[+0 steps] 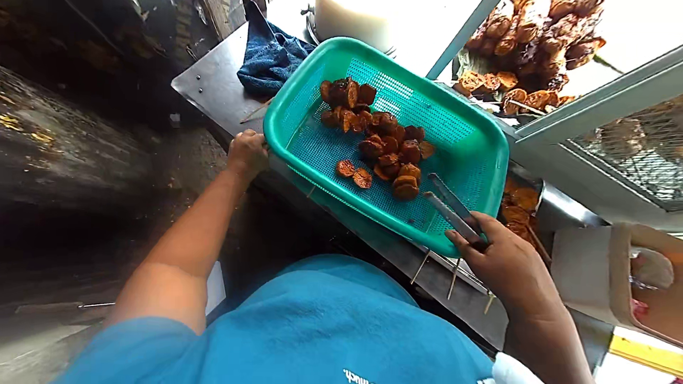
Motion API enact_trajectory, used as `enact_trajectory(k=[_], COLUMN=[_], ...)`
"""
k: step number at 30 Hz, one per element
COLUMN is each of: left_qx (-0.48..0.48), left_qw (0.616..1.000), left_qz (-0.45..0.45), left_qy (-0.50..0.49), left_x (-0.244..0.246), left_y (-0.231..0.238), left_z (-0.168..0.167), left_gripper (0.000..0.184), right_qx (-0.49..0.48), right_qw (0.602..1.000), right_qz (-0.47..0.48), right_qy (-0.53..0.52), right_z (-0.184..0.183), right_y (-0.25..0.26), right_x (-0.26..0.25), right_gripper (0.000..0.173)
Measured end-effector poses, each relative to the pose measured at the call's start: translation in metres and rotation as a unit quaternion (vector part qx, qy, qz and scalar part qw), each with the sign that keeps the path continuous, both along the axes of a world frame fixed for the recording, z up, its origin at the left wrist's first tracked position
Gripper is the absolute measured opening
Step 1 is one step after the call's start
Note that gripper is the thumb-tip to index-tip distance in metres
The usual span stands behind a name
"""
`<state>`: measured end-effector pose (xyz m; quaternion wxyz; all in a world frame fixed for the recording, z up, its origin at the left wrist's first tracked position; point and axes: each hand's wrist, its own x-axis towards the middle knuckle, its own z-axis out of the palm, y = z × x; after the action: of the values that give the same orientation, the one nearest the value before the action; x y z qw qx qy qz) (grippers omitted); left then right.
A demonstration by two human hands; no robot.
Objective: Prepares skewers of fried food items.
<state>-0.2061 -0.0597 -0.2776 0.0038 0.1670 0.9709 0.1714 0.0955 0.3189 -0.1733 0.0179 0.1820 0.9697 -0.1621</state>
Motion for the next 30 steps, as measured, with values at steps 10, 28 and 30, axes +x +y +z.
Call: enact_trajectory(k=[10,28,30], left_qx=[0.130,0.238,0.273], left_qw=[0.958,0.943,0.937], left_qz=[0.119,0.157,0.138], left_qy=[-0.226,-0.174,-0.167], left_x=[-0.016,0.021,0.029], left_y=[-0.038,-0.051,-0.042], left_z=[0.047,0.104,0.114], left_gripper=[0.029,0.032,0.030], right_qx=[-0.083,0.094,0.087], right_qw=[0.995,0.976,0.978], right_qz=[-0.057,0.154,0.148], right_qy=[-0.004,-0.125,-0.120], right_z=[0.006,0.033,0.033], right_y=[0.013,-0.014,-0.024], right_x=[0.002,-0.128,-0.159], right_gripper=[0.079,0.037,0.040])
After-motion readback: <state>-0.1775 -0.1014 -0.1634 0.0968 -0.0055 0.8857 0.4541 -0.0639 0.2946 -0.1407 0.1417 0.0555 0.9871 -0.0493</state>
